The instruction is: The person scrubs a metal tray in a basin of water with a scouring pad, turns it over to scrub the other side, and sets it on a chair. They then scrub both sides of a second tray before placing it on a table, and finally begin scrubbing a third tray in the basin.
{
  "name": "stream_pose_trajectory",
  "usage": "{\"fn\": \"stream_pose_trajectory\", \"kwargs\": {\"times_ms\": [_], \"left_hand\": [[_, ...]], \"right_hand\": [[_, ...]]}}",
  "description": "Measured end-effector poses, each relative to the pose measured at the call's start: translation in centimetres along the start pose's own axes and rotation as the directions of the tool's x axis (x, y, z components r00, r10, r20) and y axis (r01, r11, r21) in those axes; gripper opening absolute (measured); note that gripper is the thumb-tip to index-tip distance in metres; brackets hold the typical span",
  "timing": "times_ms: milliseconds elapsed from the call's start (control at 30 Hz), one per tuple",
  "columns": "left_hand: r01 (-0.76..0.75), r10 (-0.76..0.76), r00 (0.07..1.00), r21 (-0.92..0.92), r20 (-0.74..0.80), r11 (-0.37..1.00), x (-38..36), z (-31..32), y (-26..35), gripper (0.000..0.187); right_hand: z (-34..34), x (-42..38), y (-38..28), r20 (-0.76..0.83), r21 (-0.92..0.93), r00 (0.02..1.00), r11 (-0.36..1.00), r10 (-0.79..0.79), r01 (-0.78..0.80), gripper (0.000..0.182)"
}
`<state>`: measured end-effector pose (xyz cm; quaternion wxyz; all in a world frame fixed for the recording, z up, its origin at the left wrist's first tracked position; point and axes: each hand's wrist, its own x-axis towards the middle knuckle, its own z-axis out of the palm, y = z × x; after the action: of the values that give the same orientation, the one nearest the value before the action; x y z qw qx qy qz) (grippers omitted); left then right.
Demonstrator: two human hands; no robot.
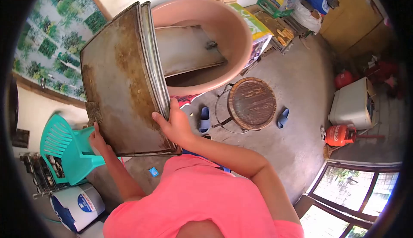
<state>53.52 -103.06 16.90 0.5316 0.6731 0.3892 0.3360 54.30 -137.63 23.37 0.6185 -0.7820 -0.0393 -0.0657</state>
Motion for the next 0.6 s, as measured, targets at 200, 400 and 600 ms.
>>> {"fn": "stream_pose_trajectory", "kwargs": {"times_ms": [200,400,600], "left_hand": [[-0.058,0.057,0.998,0.123,0.009,0.991,-5.0,5.2,5.2,0.045],[-0.116,0.116,0.993,0.068,0.014,0.991,-12.2,9.4,8.1,0.047],[-0.180,0.186,0.981,0.115,-0.046,0.977,-23.6,13.0,9.8,0.048]], "right_hand": [[-7.4,1.3,0.2,-0.031,0.074,0.994,0.992,0.107,-0.104,0.046],[-15.4,1.8,2.8,-0.082,0.124,0.997,0.992,0.013,-0.002,0.050],[-27.4,0.7,6.6,-0.039,0.220,0.999,0.975,0.035,-0.026,0.044]]}}
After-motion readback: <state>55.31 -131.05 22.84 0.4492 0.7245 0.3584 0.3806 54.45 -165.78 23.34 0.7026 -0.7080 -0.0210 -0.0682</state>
